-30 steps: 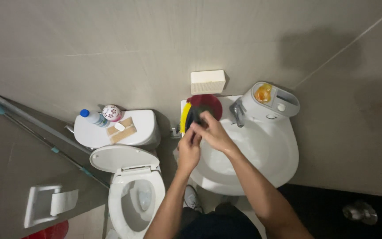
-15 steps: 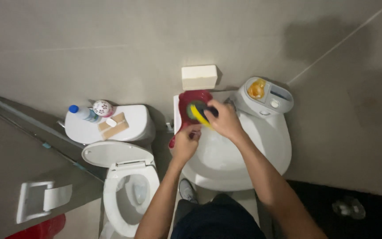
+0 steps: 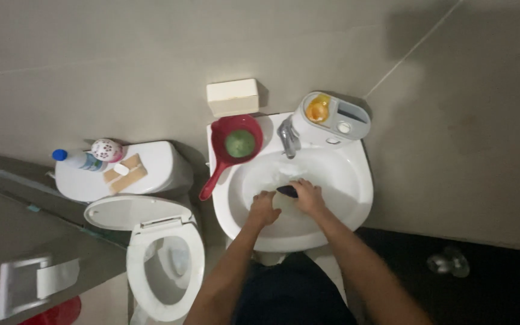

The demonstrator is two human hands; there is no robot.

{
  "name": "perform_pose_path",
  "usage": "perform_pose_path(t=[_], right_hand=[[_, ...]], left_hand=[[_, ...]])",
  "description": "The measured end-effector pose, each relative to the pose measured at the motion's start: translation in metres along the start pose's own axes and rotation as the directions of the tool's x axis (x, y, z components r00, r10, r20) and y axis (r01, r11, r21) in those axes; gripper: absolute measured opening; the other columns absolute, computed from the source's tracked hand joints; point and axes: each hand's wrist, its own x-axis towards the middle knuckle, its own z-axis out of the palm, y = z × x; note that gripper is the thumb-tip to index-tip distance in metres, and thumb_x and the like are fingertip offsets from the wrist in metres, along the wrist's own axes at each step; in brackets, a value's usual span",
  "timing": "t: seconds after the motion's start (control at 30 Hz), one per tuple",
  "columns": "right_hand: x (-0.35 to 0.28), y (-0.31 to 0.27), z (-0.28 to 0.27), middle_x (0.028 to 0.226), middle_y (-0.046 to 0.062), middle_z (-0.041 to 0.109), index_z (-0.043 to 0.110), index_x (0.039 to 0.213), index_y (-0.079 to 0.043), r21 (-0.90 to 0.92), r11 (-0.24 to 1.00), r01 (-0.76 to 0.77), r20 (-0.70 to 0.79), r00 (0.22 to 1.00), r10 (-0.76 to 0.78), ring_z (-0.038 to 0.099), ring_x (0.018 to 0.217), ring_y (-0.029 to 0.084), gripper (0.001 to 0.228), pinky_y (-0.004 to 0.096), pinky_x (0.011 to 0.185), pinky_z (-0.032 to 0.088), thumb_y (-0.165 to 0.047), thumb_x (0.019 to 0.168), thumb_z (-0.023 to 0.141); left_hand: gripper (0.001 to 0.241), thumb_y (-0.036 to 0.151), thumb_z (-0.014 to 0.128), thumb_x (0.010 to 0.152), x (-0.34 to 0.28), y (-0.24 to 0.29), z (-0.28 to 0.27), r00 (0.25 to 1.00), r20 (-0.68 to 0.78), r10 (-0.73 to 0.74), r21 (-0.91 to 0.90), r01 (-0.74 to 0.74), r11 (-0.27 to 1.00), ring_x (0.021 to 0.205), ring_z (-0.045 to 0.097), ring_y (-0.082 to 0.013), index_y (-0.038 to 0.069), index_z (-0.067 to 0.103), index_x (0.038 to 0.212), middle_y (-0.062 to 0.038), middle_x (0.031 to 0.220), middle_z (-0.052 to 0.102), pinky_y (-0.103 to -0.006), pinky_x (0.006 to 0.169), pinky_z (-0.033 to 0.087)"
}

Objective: The person cleans a bathroom sink and surrounding wall area. They use a red scoop to rinse a sponge, scrub the wall tiles with the sponge, and then use a yellow brush to scrub the wall and the sink basin. The person also cleans a wall-mounted soap dispenser and rinses the tools in the sink.

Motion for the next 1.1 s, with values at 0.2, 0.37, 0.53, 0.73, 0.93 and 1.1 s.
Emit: perform_pose_path(t=[0.2, 0.37, 0.53, 0.73, 0.93, 1.1], right_hand=[[-0.010, 0.027, 0.038, 0.127, 0.011, 0.063, 0.059, 0.138, -0.021, 0.010, 1.000, 0.006, 0.136, 0.991, -0.008, 0.059, 0.121, 0.031, 0.051, 0.051, 0.100, 0.044, -0.009, 0.089, 0.066], [-0.006, 0.022, 0.018, 0.127, 0.015, 0.066, 0.059, 0.139, -0.019, 0.145, 0.980, -0.136, 0.056, 0.990, 0.129, 0.062, 0.119, 0.034, 0.055, 0.048, 0.100, 0.049, -0.004, 0.087, 0.065], [-0.006, 0.030, 0.010, 0.124, 0.018, 0.068, 0.062, 0.132, -0.014, 0.221, 0.971, 0.094, 0.128, 0.984, -0.125, 0.063, 0.115, 0.038, 0.063, 0.045, 0.096, 0.051, 0.001, 0.071, 0.070], [-0.020, -0.007, -0.060, 0.111, 0.018, 0.073, 0.068, 0.127, -0.017, 0.264, 0.964, 0.016, -0.015, 1.000, -0.012, 0.068, 0.104, 0.039, 0.051, 0.047, 0.089, 0.054, -0.011, 0.077, 0.076], [-0.016, 0.003, -0.075, 0.110, 0.022, 0.072, 0.065, 0.125, -0.008, 0.231, 0.946, 0.228, -0.231, 0.957, -0.174, 0.067, 0.101, 0.042, 0.055, 0.049, 0.086, 0.053, -0.016, 0.072, 0.081], [-0.014, 0.004, -0.082, 0.100, 0.021, 0.075, 0.069, 0.118, -0.007, 0.302, 0.953, 0.038, 0.015, 0.999, -0.045, 0.074, 0.097, 0.035, 0.049, 0.043, 0.086, 0.058, -0.023, 0.074, 0.083]], left_hand=[[0.088, 0.037, 0.076, 0.086, -0.004, 0.015, 0.001, 0.966, 0.154, -0.209, 0.296, 0.156, 0.942, 0.153, 0.017, -0.0432, 0.019, 0.031, 0.159, -0.015, 0.167, 0.019, -0.0532, 0.124, 0.020], [0.088, 0.037, 0.069, 0.090, -0.019, 0.034, -0.026, 0.958, 0.146, -0.248, 0.389, 0.175, 0.905, 0.156, 0.006, -0.0401, 0.018, 0.022, 0.162, -0.012, 0.171, 0.010, -0.0543, 0.125, 0.010], [0.080, 0.035, 0.064, 0.094, -0.018, 0.019, -0.013, 0.939, 0.159, -0.304, 0.406, 0.218, 0.887, 0.158, 0.009, -0.0381, 0.018, 0.026, 0.162, -0.011, 0.172, 0.013, -0.0530, 0.128, 0.007], [0.063, 0.025, 0.069, 0.089, -0.008, 0.025, -0.025, 0.988, -0.151, -0.030, 0.151, 0.053, 0.987, 0.144, 0.041, -0.0376, 0.010, 0.050, 0.147, -0.020, 0.153, 0.047, -0.0461, 0.120, 0.031], [0.040, 0.021, 0.063, 0.090, -0.011, 0.059, -0.071, 0.931, -0.365, 0.016, -0.219, -0.102, 0.970, 0.112, 0.068, -0.0329, 0.013, 0.067, 0.129, -0.015, 0.125, 0.070, -0.0424, 0.098, 0.054], [0.040, 0.020, 0.072, 0.087, 0.007, 0.032, -0.051, 0.975, -0.223, 0.025, -0.077, -0.043, 0.996, 0.119, 0.062, -0.0362, 0.008, 0.069, 0.125, -0.018, 0.126, 0.067, -0.0438, 0.102, 0.048]])
